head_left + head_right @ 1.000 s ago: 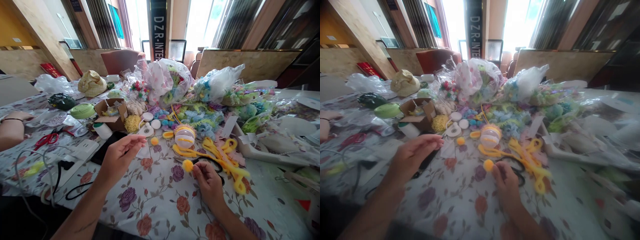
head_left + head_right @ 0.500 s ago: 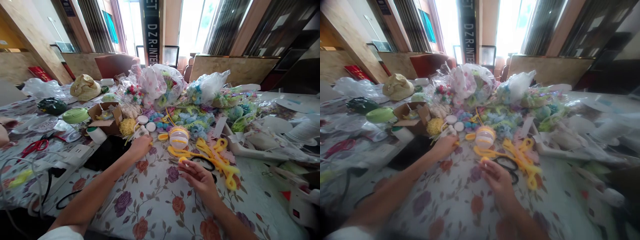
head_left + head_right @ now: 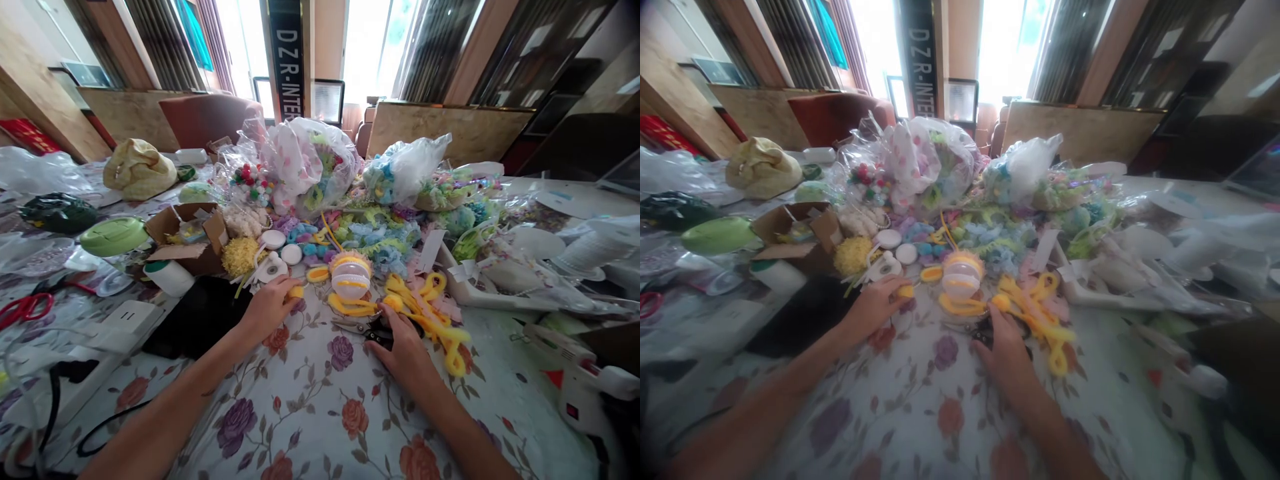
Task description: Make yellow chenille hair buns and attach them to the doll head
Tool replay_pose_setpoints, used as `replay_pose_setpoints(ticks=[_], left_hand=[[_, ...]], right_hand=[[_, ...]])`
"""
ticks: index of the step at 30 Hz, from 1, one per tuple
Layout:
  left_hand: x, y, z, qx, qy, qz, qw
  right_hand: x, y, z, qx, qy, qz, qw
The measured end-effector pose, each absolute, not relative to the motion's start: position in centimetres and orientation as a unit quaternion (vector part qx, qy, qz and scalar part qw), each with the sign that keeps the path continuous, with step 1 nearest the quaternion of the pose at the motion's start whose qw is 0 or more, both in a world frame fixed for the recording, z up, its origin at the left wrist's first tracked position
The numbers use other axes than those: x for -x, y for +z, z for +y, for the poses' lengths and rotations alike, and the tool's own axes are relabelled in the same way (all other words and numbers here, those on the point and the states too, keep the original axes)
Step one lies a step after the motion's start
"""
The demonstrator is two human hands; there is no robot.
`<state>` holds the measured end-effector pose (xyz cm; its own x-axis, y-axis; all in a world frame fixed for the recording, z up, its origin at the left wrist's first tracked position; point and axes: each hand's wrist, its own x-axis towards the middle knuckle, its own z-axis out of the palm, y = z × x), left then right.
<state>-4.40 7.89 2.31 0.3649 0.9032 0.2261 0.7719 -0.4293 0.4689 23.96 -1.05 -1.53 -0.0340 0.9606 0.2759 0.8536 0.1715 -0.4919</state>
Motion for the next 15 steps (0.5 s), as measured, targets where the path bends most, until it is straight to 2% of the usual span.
replay_pose_setpoints(ticks=[3,8,12,15], left_hand=[[4.8,1.7,8.4,-0.811,0.214,0.538,0.086],[5.4,1.2,9.3,-0.808,0.229,0.537,0.08],[5.3,1.8,9.1,-0.782,0.306,0.533,0.101],[4.3,3.5,8.2,-0.742,0.347,0.534,0.208]], right_hand=[[-25.4,-0.8,-0.5,0.661,0.13,-0.69,0.263],[-27.8,-0.6,0.5,0.69,0.123,-0.655,0.283],[-27.5,-0.5,0.0,0.661,0.107,-0.622,0.406],[-26.6,0.2,-0.8,0.621,0.048,-0.586,0.518]])
